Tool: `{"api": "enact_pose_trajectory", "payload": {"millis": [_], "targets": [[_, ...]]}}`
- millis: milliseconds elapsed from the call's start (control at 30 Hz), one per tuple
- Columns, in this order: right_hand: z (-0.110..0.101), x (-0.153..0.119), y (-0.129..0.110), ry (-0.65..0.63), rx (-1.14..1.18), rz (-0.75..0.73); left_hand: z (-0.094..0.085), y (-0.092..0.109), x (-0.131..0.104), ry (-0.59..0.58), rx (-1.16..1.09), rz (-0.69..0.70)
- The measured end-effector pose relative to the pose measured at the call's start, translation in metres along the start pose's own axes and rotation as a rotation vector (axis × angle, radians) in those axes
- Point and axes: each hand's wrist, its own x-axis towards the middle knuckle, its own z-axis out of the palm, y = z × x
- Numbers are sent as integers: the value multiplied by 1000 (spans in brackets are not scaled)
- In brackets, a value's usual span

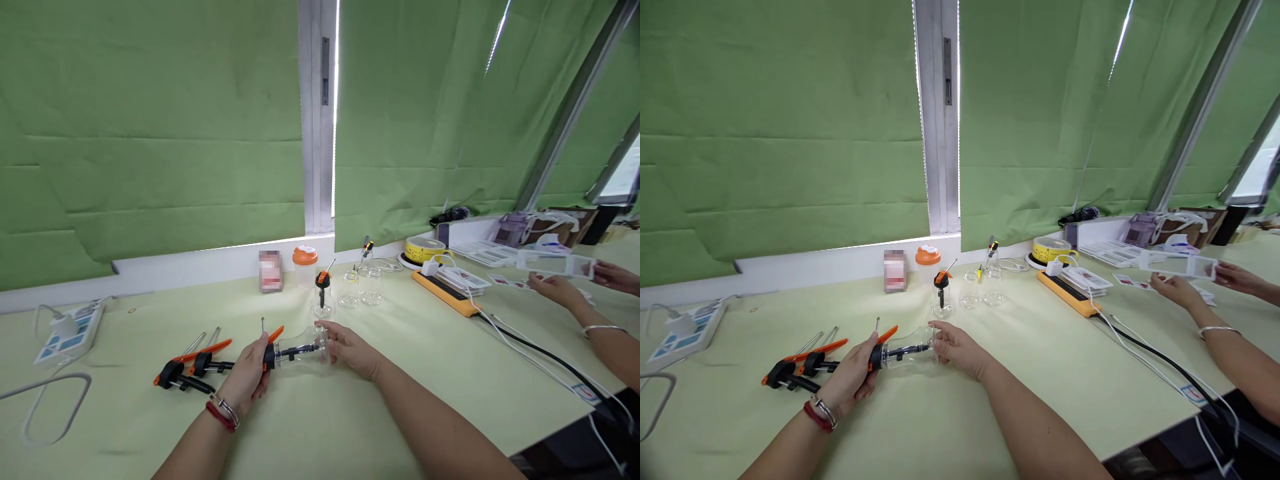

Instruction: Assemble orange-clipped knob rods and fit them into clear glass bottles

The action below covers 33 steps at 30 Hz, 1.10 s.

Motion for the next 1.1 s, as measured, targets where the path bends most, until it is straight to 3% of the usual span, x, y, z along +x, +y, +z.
{"api": "enact_pose_trajectory", "payload": {"millis": [767,1100], "targets": [[-1,-4,-5,-52,42,-4,0,-2,4,13,-12,-12],[-3,-1,2,-5,19,47,-1,-4,3,10,-3,-13]]}}
